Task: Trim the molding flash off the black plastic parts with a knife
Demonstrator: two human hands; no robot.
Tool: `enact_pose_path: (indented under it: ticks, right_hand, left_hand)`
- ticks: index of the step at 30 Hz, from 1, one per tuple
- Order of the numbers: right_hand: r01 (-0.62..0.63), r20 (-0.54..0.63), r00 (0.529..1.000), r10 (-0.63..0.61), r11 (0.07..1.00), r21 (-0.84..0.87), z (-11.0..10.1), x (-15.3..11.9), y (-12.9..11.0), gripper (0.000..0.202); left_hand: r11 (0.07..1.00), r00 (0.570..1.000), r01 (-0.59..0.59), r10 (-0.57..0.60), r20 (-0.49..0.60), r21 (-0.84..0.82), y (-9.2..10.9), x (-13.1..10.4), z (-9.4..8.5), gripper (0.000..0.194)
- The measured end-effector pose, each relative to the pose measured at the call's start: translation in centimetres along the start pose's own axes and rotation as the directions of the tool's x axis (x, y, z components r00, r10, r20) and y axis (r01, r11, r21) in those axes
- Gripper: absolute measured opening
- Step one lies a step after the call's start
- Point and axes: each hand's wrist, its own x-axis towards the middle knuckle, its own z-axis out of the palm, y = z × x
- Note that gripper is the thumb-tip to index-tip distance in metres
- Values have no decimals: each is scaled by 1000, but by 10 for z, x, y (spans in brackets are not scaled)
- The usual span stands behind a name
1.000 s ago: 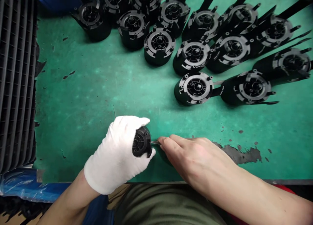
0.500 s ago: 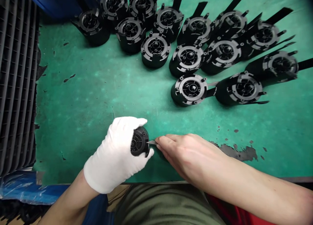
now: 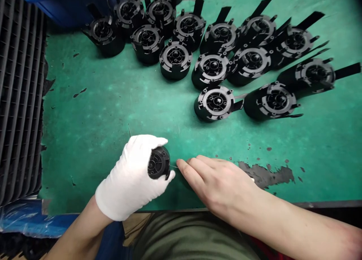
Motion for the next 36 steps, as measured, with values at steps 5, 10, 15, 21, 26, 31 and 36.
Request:
enact_pose_path:
  ticks: [5,10,15,21,26,31,36]
  right_hand:
    - [65,-3,998,-67,982,-176,1,3,-7,28]
    - [86,18,996,-85,979,-187,3,7,0,24]
    - [-94,226,969,99,995,-33,0,12,13,14]
    - [-231,267,941,207,971,62,-6,9,13,13]
    - [-229,354,917,181,968,99,-6,9,11,17]
    - [-232,416,893,171,967,101,-8,15,14,17]
    - [-236,442,882,165,965,111,-11,16,14,17]
  left_hand:
    - [1000,1000,-3,3,-17,-1,1,0,0,57]
    - [1000,1000,-2,2,-17,-9,0,-1,0,58]
    - [1000,1000,10,-9,11,-21,-2,-2,0,61]
    - [999,999,23,-22,27,-33,-1,-2,-1,62]
    - [1000,1000,20,-20,19,-18,0,-1,-1,60]
    - [1000,1000,21,-21,17,-18,1,0,-1,58]
    - [1000,1000,12,-12,6,-16,1,1,-1,59]
